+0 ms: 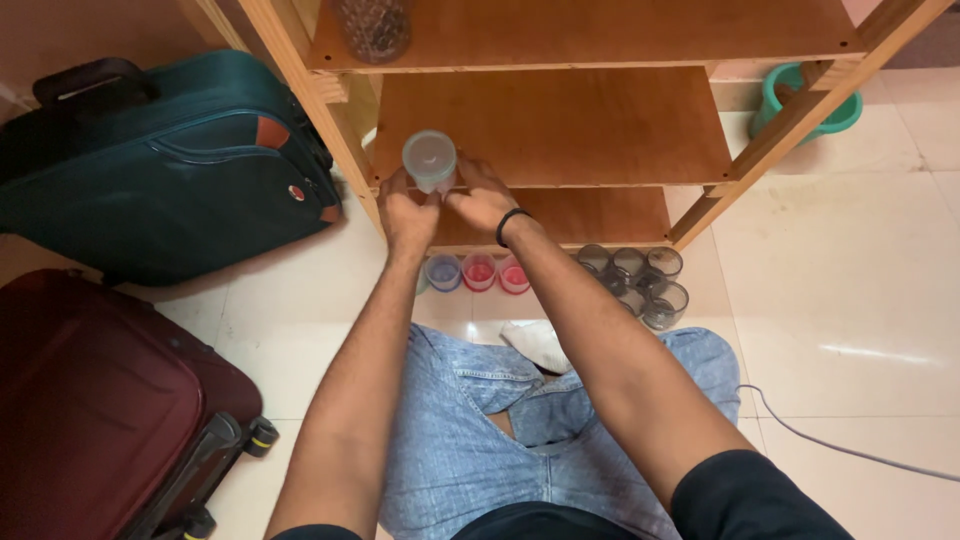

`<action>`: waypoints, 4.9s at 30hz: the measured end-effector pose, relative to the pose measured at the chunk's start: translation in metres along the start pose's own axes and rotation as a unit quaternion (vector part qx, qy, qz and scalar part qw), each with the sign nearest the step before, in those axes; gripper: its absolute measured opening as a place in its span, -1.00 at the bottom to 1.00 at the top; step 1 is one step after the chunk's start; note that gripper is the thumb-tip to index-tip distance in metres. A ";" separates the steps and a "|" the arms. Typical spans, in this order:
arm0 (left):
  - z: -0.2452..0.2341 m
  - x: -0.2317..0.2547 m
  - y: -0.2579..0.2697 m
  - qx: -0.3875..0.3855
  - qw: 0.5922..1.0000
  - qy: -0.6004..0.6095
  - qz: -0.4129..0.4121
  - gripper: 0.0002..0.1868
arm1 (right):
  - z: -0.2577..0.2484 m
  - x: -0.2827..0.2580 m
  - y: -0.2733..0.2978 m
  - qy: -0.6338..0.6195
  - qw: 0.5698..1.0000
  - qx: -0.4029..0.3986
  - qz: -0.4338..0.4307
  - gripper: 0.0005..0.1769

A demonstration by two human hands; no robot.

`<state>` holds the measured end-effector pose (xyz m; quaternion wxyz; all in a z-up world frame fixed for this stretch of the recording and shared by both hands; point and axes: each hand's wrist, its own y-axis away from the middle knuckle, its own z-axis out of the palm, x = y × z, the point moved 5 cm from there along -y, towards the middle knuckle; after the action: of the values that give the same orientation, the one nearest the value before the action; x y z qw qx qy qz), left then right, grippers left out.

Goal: The person wipes the shelves of a wooden unit with a white cloth, then cleans several small plastic containers and glass jars with lids. After wiping each item, the person places them on the shelves.

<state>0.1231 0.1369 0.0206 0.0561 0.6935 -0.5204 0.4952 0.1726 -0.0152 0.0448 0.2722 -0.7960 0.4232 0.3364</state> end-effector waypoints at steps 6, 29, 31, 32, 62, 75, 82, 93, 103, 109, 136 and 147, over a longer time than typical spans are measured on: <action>-0.006 -0.021 -0.008 -0.002 1.000 0.016 0.019 -0.61 | 0.015 0.001 -0.006 -0.015 0.998 -0.053 -0.008 -0.06; -0.024 -0.038 0.002 -0.078 0.996 0.046 -0.015 -0.31 | 0.022 -0.018 0.013 0.219 0.967 -0.121 0.041 0.08; -0.023 -0.041 -0.001 -0.077 0.996 0.037 -0.003 -0.32 | 0.022 -0.023 0.012 0.229 0.965 -0.121 0.041 0.10; -0.021 -0.043 -0.001 -0.079 0.996 0.035 -0.003 -0.32 | 0.022 -0.023 0.013 0.232 0.964 -0.123 0.048 0.11; 0.004 -0.064 -0.001 -0.144 0.987 -0.028 -0.067 -0.16 | 0.021 -0.031 0.016 0.271 0.953 -0.127 0.056 0.11; -0.007 -0.048 0.000 -0.158 0.982 -0.010 -0.101 -0.19 | 0.016 -0.038 0.019 0.292 0.944 -0.139 0.063 0.12; -0.013 -0.033 0.004 -0.168 0.983 -0.028 -0.070 -0.11 | 0.007 -0.038 0.032 0.262 0.950 -0.156 0.059 0.09; -0.014 -0.017 0.094 -0.188 0.970 -0.151 -0.006 -0.05 | -0.001 0.040 0.109 0.237 0.965 -0.111 0.031 -0.07; 0.068 -0.020 0.217 -0.273 0.962 0.004 -0.010 -0.07 | -0.015 0.161 0.233 0.109 0.991 0.008 0.080 -0.25; 0.087 -0.014 0.238 -0.287 0.957 0.024 -0.027 -0.14 | -0.017 0.181 0.247 0.063 0.989 0.063 0.120 -0.25; 0.086 -0.043 0.258 -0.318 0.938 0.062 -0.119 -0.17 | 0.000 0.190 0.249 0.167 0.950 -0.118 0.235 -0.34; 0.082 -0.046 0.264 -0.314 0.940 0.075 -0.106 -0.22 | -0.001 0.188 0.251 0.177 0.930 -0.166 0.277 -0.33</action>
<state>-0.0289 -0.0004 -0.1700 0.3623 0.6526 -0.5670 0.3483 0.0354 -0.2321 -0.1358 -0.0470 -0.7274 0.6067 0.3172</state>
